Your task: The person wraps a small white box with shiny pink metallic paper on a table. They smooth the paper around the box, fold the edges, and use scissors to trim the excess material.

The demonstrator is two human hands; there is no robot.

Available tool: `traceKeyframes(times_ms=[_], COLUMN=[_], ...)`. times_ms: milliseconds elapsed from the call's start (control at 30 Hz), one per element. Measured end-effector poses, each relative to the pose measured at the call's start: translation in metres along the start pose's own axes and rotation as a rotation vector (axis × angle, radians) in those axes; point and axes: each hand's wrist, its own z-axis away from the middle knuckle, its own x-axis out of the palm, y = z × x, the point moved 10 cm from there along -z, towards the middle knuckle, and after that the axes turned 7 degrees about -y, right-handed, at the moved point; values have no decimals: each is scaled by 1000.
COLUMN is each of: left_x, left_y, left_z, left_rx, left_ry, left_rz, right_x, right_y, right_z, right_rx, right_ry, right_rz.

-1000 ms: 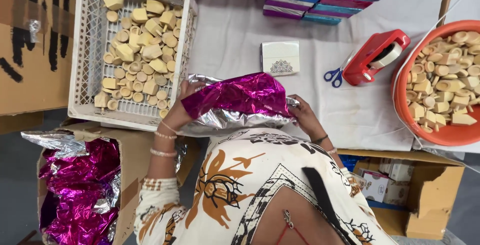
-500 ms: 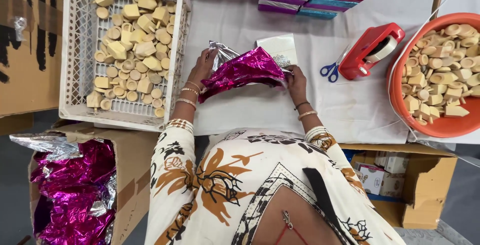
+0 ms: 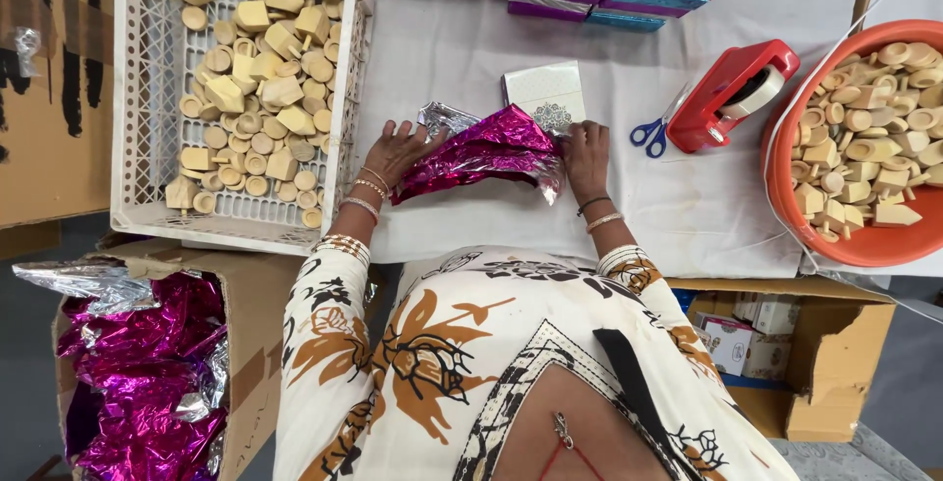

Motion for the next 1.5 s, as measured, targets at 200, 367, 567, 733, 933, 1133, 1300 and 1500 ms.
traceKeyframes(times_ms=[200,367,567,733,933,1133,1300,1500], left_x=[35,30,43,19,-31,-56,-63,-53], left_y=[25,30,39,21,-24,-37,41,74], left_z=[8,7,11,2,-15,-37,-81,-94], left_rx=[94,141,244,248,49,-301,-232,-250], left_ry=[-61,-51,-173,-208,-355,-296,-84,-271], left_rz=[74,42,48,141,687,851,1080,877], right_x=[56,47,78,104,92,101,120,87], right_y=[-1,-5,23,8,-24,-24,-12,-31], right_z=[6,-9,-9,4,20,33,38,30], right_rx=[-312,-299,-105,-111,-167,-247,-343,-209], right_ry=[-438,-567,-808,-1014,-888,-793,-605,-692], right_rz=[43,-2,-148,23,315,457,510,362])
